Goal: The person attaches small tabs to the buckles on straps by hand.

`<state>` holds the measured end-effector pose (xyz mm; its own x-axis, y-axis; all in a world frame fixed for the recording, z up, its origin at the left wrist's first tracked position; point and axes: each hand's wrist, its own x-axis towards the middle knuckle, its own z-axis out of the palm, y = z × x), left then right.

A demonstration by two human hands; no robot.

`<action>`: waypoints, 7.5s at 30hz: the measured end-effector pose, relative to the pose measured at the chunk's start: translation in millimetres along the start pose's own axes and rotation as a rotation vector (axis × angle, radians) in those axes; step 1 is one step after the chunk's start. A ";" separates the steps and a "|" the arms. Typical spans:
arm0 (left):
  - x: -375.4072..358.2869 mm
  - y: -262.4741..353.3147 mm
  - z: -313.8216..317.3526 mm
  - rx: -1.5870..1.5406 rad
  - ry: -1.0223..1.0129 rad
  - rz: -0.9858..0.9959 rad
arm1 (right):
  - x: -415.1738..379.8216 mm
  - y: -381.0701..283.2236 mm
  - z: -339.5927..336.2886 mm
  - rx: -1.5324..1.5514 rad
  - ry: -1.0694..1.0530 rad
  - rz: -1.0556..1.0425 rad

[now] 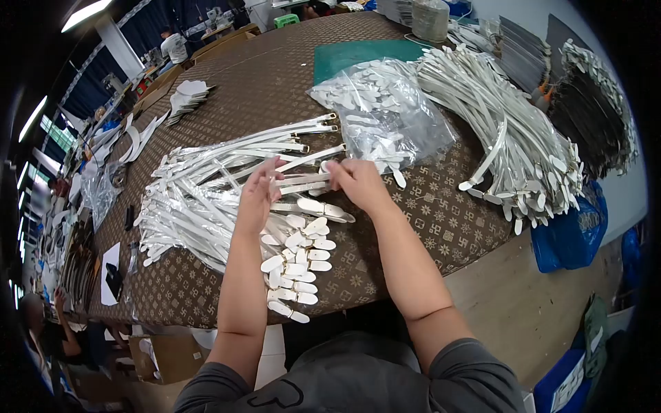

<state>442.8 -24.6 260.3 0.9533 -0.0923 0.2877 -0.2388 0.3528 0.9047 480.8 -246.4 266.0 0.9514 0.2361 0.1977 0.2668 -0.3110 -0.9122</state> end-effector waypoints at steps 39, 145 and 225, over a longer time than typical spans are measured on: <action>1.6 -12.6 -10.5 0.202 0.071 -0.179 | 20.6 -23.6 50.8 0.216 0.044 -0.017; 2.5 -20.3 -7.6 0.451 0.052 -0.020 | 16.4 -11.2 47.6 0.206 -0.011 -0.174; 2.3 -4.5 -11.1 -0.030 0.085 -0.236 | 9.4 -13.5 56.4 0.034 -0.041 -0.234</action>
<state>448.0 -16.1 253.4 0.9945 -0.0970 0.0405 -0.0030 0.3584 0.9336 477.5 -188.0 259.9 0.8568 0.3361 0.3912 0.4736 -0.2124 -0.8548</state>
